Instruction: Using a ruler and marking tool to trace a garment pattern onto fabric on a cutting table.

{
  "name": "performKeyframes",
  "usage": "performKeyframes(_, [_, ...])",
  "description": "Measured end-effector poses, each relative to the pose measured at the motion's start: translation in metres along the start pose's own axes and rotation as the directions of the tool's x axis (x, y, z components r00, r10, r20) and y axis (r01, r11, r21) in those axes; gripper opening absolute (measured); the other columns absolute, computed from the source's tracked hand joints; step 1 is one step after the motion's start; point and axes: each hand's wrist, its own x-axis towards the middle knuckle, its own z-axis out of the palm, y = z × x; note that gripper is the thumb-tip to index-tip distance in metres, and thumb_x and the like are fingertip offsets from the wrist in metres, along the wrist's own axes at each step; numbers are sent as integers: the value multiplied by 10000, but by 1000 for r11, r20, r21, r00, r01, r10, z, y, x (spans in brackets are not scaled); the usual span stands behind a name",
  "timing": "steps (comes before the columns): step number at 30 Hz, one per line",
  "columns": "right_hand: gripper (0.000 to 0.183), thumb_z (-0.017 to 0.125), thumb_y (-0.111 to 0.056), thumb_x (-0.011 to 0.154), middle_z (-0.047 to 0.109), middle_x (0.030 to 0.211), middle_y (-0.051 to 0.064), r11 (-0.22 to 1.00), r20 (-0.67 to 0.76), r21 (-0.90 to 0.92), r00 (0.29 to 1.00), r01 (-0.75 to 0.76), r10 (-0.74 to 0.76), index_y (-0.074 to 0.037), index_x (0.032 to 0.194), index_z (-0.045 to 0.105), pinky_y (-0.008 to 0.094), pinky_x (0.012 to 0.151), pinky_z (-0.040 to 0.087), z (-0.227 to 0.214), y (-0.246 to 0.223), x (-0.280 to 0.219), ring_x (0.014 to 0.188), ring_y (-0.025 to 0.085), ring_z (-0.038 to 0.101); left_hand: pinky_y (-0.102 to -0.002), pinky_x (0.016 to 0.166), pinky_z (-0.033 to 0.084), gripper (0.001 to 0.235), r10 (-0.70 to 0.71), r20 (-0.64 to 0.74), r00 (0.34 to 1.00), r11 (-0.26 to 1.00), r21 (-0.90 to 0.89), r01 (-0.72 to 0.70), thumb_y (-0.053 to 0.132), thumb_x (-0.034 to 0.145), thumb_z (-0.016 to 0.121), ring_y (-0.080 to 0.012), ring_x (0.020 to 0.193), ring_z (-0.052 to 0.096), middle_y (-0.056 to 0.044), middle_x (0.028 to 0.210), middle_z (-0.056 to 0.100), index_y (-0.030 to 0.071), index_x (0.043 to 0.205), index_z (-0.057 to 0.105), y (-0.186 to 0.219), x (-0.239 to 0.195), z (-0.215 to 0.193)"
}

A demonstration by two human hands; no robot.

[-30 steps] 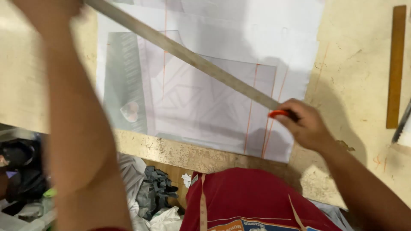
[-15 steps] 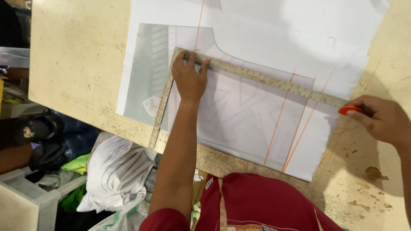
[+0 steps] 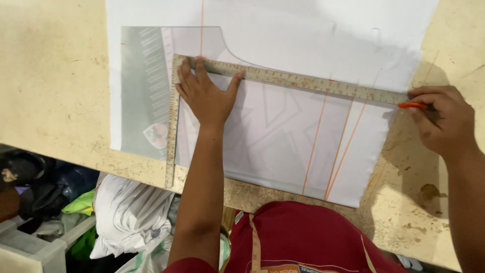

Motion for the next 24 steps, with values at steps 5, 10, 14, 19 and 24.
performKeyframes(5, [63,746,128,1062,698,1236,298,997,-85,69,996,31,-25,149,1105,705,418,978,543,11,-6,-4,1154,375,658,-669,1254,127,1073,-12,32,999,1000,1,12,829,856,683,-404,1561,184,-156,1648,269,71,1555,386,2,-3,5])
performKeyframes(10, [81,761,177,1059,695,1172,315,993,-150,107,988,54,-38,163,1066,682,432,974,530,17,-3,-5,1131,394,646,-679,1247,181,1101,-8,2,1000,1000,21,8,821,846,742,-402,1566,201,-150,1652,279,87,1574,363,-1,-2,9])
performKeyframes(14, [57,715,180,1069,657,1244,339,997,-217,80,976,17,1,185,1119,686,447,949,540,23,0,-7,1166,417,638,-668,1259,83,1201,-86,121,989,996,1,87,892,813,659,-385,1592,79,-156,1698,166,81,1610,273,7,-2,5])
performKeyframes(19, [113,748,229,1086,612,1166,330,998,-409,56,912,-9,31,205,1196,737,442,868,527,47,-36,23,1043,403,627,-653,1253,38,1251,-164,157,974,985,-20,169,890,764,652,-366,1584,114,-177,1688,210,34,1589,265,13,1,-6])
performKeyframes(24, [94,735,93,1075,703,1081,233,987,-277,56,952,149,-128,98,1164,766,462,860,501,99,-113,111,985,374,640,-647,1313,128,1353,-69,29,997,995,68,67,965,785,607,-350,1631,95,-119,1732,172,13,1635,157,2,-5,17])
